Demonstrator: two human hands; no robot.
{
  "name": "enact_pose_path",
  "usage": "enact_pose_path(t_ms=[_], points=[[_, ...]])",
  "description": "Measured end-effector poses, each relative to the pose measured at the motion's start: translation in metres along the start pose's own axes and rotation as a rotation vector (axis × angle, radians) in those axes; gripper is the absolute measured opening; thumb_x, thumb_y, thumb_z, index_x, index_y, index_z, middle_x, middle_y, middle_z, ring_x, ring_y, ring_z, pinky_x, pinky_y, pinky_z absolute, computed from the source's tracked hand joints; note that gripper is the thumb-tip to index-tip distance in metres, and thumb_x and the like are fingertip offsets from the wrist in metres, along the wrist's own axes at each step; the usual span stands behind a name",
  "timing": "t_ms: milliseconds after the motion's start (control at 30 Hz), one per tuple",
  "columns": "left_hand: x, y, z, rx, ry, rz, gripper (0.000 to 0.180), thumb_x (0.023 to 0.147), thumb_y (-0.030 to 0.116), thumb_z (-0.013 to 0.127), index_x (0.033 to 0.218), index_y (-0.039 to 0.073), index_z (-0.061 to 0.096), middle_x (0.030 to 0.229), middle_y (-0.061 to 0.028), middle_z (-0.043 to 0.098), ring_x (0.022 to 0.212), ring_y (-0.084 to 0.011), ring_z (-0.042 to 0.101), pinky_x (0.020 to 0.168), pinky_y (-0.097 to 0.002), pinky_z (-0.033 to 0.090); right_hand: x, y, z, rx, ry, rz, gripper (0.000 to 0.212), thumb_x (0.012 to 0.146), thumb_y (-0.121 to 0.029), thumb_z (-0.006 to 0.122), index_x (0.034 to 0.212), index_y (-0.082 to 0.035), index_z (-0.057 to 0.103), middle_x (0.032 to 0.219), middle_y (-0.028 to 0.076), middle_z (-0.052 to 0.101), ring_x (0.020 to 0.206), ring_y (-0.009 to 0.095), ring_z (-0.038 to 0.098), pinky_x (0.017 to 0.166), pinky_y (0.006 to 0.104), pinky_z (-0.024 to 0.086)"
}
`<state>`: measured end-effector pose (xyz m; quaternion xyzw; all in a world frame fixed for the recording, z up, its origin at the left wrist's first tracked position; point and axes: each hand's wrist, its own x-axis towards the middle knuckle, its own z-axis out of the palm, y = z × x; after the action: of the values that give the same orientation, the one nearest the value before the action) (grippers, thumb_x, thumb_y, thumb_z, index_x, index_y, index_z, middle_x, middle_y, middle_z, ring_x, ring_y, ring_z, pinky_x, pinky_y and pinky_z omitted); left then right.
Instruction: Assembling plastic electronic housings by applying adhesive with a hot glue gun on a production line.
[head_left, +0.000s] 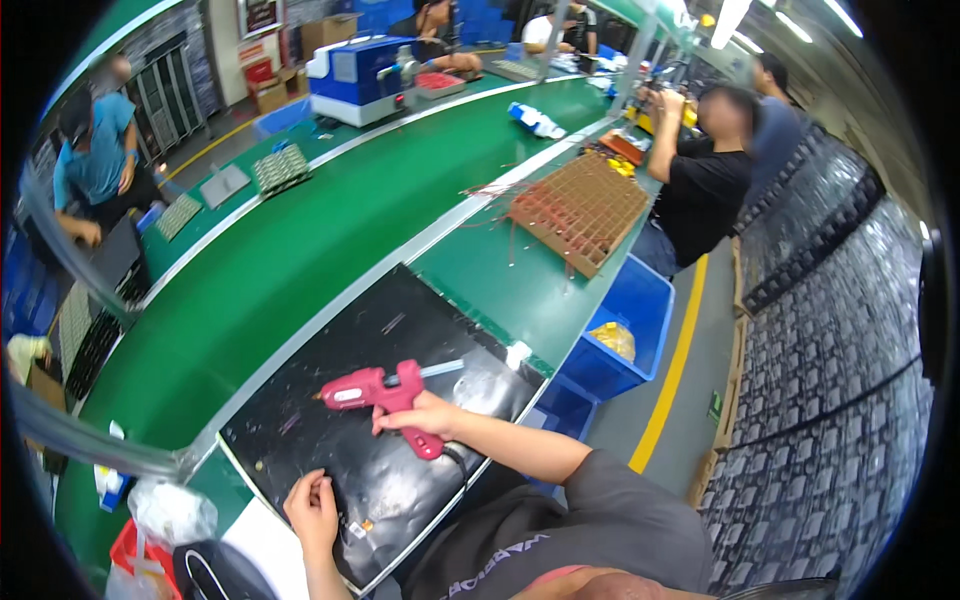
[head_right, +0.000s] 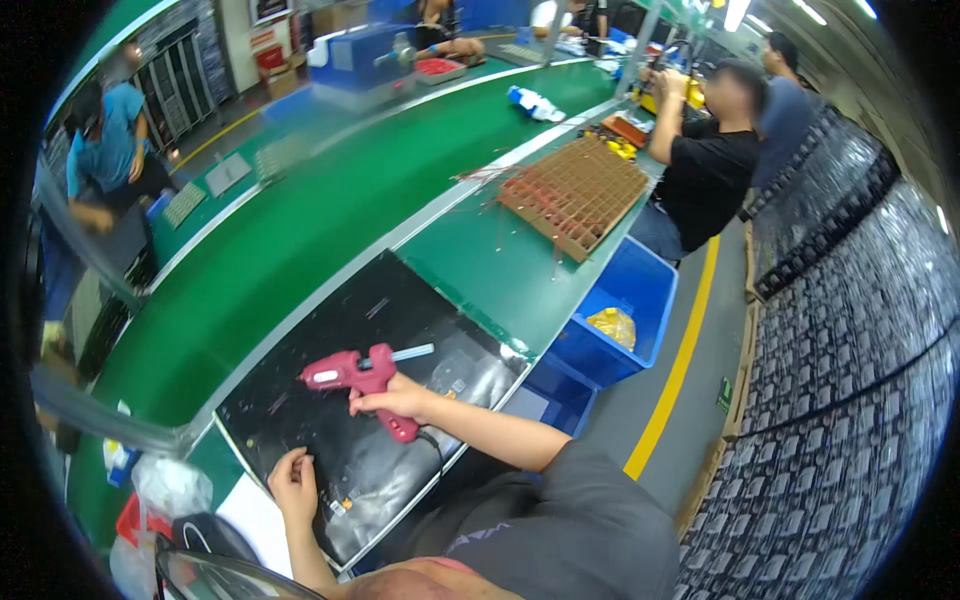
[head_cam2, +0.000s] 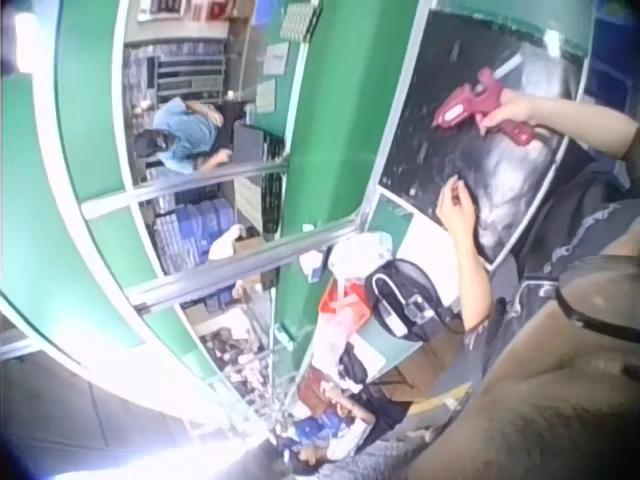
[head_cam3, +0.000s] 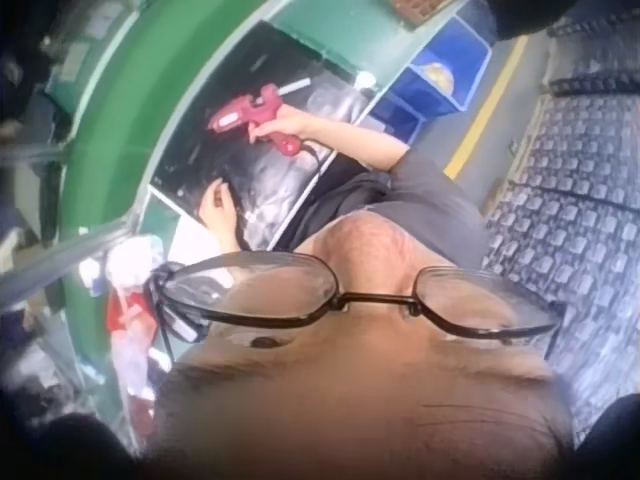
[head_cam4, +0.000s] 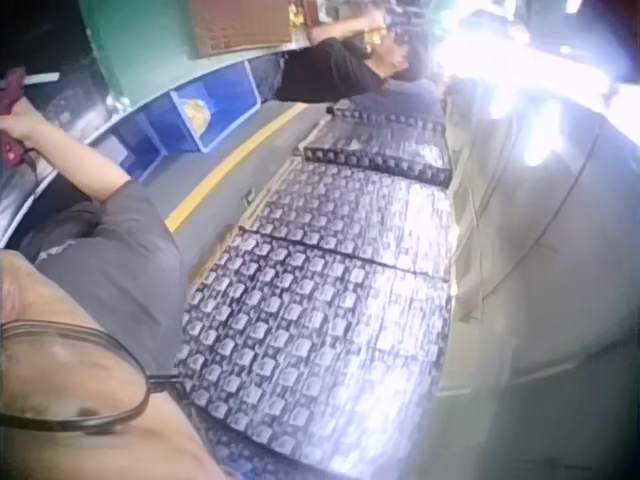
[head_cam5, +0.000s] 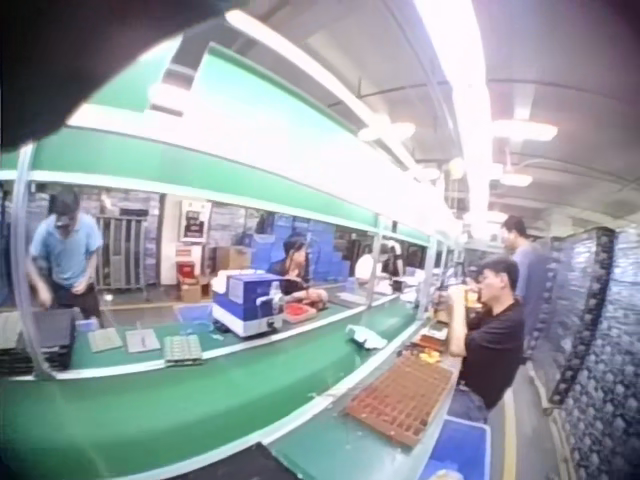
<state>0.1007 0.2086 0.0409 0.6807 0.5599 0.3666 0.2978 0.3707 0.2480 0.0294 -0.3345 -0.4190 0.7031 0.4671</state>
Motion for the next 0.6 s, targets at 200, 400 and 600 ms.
enact_pose_path(t_ms=[200,400,600], points=[[0.0012,0.0028,0.0015,0.012,-0.019,-0.02,0.013,0.083,0.004,0.06,0.093,-0.003,0.064,0.075,-0.0062,0.064,0.06,-0.0075,0.054,0.052,-0.0194,0.041,-0.0015,-0.0042,-0.0008,-0.009,0.001,0.012,0.019,0.081,-0.011,0.066,0.098,-0.006,0.058,0.091,0.007,0.064,0.088,0.014,0.06,0.078,0.0282,0.045],[0.0036,0.0028,0.003,-0.01,-0.015,-0.008,0.014,0.083,0.004,0.06,0.094,-0.003,0.064,0.074,-0.0048,0.062,0.06,-0.0066,0.053,0.053,-0.0189,0.04,0.0003,-0.0032,-0.0047,-0.003,-0.017,-0.002,0.019,0.082,-0.013,0.067,0.098,-0.007,0.058,0.092,0.007,0.065,0.088,0.013,0.059,0.075,0.0268,0.045],[0.0031,0.0046,0.0026,-0.01,-0.018,-0.02,0.014,0.082,0.004,0.061,0.094,-0.003,0.064,0.074,-0.0047,0.062,0.058,-0.0067,0.052,0.052,-0.0193,0.039,0.0008,-0.0026,-0.0048,-0.014,-0.029,0.003,0.02,0.082,-0.013,0.067,0.098,-0.007,0.058,0.092,0.007,0.065,0.089,0.014,0.059,0.076,0.0274,0.045]])
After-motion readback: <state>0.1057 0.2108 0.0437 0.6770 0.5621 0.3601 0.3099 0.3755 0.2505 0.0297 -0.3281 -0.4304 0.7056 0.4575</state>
